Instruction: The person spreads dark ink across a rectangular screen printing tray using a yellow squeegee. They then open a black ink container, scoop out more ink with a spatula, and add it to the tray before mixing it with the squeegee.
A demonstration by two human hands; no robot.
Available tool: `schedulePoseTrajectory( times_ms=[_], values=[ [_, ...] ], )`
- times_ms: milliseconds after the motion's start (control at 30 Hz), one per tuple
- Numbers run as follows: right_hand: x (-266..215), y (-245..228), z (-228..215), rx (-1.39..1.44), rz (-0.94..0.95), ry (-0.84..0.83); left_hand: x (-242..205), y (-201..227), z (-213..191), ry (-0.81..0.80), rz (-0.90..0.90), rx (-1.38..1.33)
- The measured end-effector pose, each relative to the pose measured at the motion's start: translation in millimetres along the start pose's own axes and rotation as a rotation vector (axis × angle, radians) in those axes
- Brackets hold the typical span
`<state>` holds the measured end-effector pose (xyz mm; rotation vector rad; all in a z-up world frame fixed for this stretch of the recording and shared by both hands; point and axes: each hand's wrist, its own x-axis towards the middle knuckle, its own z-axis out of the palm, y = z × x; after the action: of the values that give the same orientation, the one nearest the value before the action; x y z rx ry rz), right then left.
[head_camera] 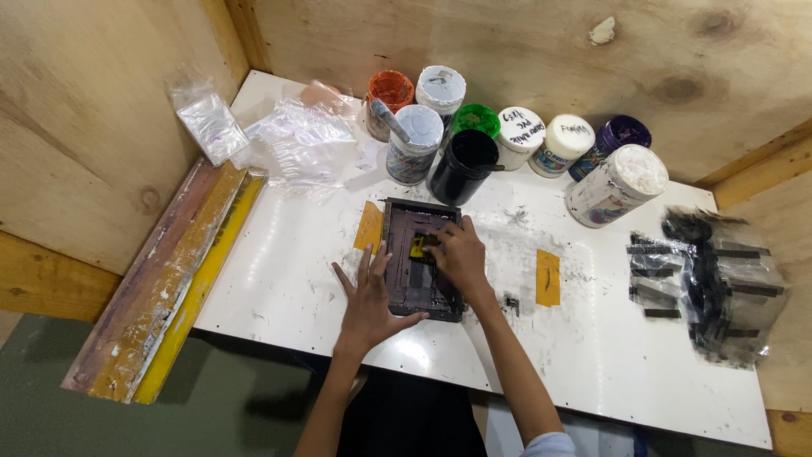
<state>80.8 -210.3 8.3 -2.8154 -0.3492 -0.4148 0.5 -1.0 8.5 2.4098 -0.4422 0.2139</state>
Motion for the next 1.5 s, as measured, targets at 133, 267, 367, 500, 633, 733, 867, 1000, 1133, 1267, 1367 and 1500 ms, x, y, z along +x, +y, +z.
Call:
schedulePoseTrajectory(
  times_ms=[133, 267, 367, 500, 633, 733, 867, 1000, 1133, 1267, 1367, 1500],
  values=[
    [8.0, 13.0, 14.8, -0.016, 0.001, 0.024, -0.3, -2.1, 2.4, 0.003, 0.011, 0.02],
    [18.2, 17.5, 22.0, -0.041, 0.019, 0.037, -0.2, -3.0, 3.2, -0.002, 0.003, 0.015],
    [24.6, 17.4, 20.7, -0.041, 0.052, 0.033, -0.4, -3.8, 3.4, -0.001, 0.005, 0.002],
    [31.3, 16.8, 19.6, -0.044, 0.065, 0.046, -0.7, -4.5, 4.5, 0.004, -0.002, 0.003],
    [35.4, 11.6, 9.3, -0.012, 0.08, 0.036, 0.2, -4.2, 4.6, 0.014, -0.004, 0.027],
    [35.9, 8.1, -9.1, 0.048, 0.129, 0.027, 0.1, -5.1, 5.0, 0.005, -0.011, 0.033],
    [34.5, 12.6, -12.2, 0.141, 0.147, 0.061, 0.1, -4.9, 2.6, 0.005, -0.01, 0.03],
    [33.3, 11.7, -8.9, 0.131, 0.111, 0.071, 0.2, -5.5, 4.0, -0.004, -0.008, 0.024],
    [32.4, 14.0, 3.9, 0.217, 0.134, 0.156, 0.1, -6.9, 6.3, -0.001, -0.015, 0.032],
    [29.2, 13.6, 17.2, 0.281, 0.173, 0.244, 0.0, -7.8, 8.3, 0.001, -0.013, 0.034],
    [29.4, 7.4, 18.9, 0.278, 0.175, 0.277, 1.0, -7.4, 6.7, 0.004, -0.014, 0.027],
    [28.1, 1.1, 10.3, 0.096, 0.045, 0.313, 0.4, -6.7, 5.9, -0.003, -0.007, 0.004]
  ],
)
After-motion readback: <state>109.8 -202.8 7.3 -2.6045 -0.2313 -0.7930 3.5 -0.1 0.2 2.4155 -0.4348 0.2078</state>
